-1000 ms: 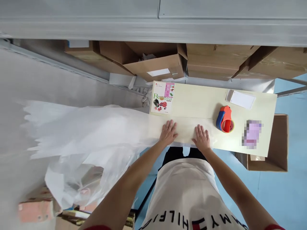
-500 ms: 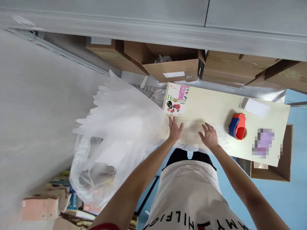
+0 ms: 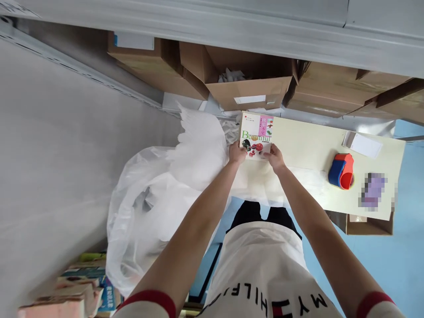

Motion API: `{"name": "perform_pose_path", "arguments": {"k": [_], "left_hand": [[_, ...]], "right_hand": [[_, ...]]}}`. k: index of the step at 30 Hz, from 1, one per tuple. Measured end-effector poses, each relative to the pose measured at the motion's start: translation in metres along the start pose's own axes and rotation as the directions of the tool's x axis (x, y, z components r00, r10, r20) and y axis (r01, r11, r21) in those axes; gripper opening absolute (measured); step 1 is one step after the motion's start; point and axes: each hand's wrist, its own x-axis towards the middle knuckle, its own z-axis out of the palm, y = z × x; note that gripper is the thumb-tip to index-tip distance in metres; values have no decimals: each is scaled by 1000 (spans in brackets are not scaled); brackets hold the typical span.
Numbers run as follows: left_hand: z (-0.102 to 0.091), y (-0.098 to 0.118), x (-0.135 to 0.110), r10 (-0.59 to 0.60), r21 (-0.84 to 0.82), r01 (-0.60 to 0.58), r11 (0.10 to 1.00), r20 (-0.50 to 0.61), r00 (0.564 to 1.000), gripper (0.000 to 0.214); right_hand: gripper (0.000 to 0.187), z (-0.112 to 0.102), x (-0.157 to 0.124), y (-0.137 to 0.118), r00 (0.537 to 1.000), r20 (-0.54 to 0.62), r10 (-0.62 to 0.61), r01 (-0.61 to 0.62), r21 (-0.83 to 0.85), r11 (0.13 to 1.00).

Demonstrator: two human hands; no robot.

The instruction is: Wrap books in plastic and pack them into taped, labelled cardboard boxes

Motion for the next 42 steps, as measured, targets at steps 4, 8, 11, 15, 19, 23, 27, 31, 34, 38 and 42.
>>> {"name": "perform_pose_path", "arguments": {"k": [4,8,11,15,19,23,27,31,34,38,42], "left_hand": [[-1,3,-7,43,-105,-32,994,98,994,41],[10,10,-40,115,-304,-62,951,160,980,39],[29,14,-81,155,-353,-61,934,246,957,35],[61,15,-137,177,-171,-119,978,379,908,28],[88,10,-176,144,2,-159,987,404,903,23],[105,5,-195,97,139,-163,977,392,915,23],[116,4,-202,66,239,-163,957,367,928,34],[123,4,-204,111,304,-209,929,308,945,60],[127,3,-203,176,354,-288,890,315,933,73],[131,5,-201,205,385,-341,858,353,913,77],[132,6,-200,187,386,-332,861,366,911,75]], "right_hand": [[41,-14,-4,-3,999,36,-5,3,56,998],[44,-53,-36,-2,993,-91,-80,79,-8,997],[39,-94,-77,7,967,-225,-118,88,-138,986],[33,-145,-128,32,943,-319,-91,13,-239,971],[30,-177,-155,62,931,-365,-15,-103,-300,948],[26,-191,-159,86,924,-381,13,-149,-330,932],[25,-197,-153,97,928,-374,2,-162,-397,904],[36,-206,-156,100,928,-365,-71,-132,-501,856],[60,-212,-160,100,901,-381,-205,-104,-650,752],[86,-214,-150,96,899,-415,-144,-170,-631,757],[61,-218,-132,82,907,-418,49,-285,-526,801]]}}
